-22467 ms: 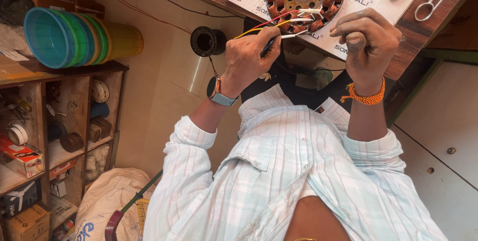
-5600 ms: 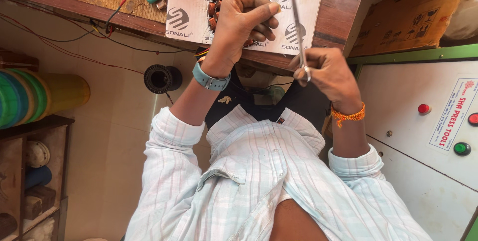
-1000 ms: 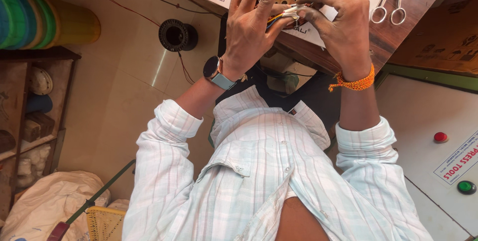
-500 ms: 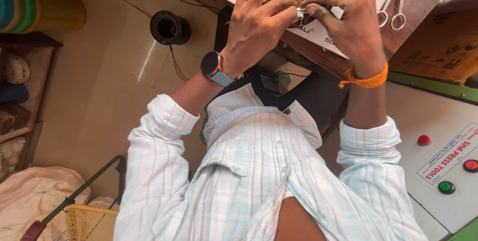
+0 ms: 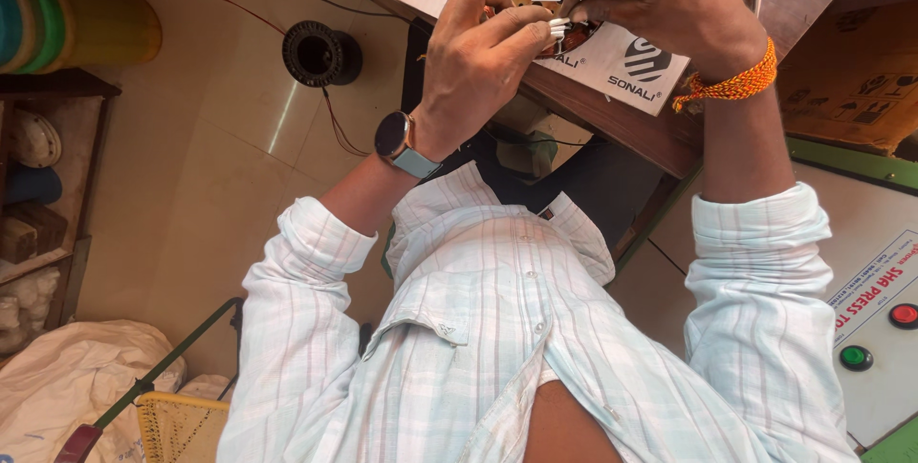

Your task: The person strips insulation from wires on a stator using pliers, then wraps the exposed ends with white tape. The person works at a cluttered workbench with various tools and electrical parts visible.

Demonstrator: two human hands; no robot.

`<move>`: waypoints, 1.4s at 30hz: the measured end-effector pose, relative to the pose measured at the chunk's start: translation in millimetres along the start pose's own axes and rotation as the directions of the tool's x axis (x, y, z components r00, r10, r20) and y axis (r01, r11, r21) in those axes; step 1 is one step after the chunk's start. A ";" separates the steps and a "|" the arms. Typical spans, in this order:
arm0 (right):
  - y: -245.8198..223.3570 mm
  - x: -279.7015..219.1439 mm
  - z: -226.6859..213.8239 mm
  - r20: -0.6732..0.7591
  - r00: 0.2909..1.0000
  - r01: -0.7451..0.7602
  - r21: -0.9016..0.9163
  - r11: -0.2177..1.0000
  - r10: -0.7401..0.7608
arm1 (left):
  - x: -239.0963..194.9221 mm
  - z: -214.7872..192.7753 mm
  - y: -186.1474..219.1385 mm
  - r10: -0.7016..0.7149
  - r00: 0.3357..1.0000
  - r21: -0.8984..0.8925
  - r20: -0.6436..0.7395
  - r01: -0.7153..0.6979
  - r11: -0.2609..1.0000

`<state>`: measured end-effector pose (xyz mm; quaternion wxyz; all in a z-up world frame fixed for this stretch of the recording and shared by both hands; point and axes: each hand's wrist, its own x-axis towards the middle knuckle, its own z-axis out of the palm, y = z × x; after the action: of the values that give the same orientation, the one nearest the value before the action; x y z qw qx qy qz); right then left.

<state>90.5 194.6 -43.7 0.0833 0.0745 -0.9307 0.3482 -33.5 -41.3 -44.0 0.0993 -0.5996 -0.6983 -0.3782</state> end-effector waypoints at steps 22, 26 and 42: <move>21.0 -3.8 7.0 -0.069 0.986 0.154 0.015 0.988 -0.153 | 1.9 7.4 11.3 0.003 1.000 0.145 -0.031 0.001 0.989; 19.4 -3.8 9.1 -0.089 0.979 0.183 0.009 0.983 -0.181 | 4.3 5.6 15.0 -0.026 1.000 0.225 -0.003 0.025 0.974; 26.9 -10.5 13.3 -0.098 0.975 0.198 -0.015 0.980 -0.198 | 3.2 8.6 4.0 0.025 1.000 0.114 0.008 -0.026 0.993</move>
<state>94.1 206.7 -72.9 0.1638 0.1492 -0.9143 0.3390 -27.9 -33.3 -46.4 0.1360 -0.6030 -0.7114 -0.3345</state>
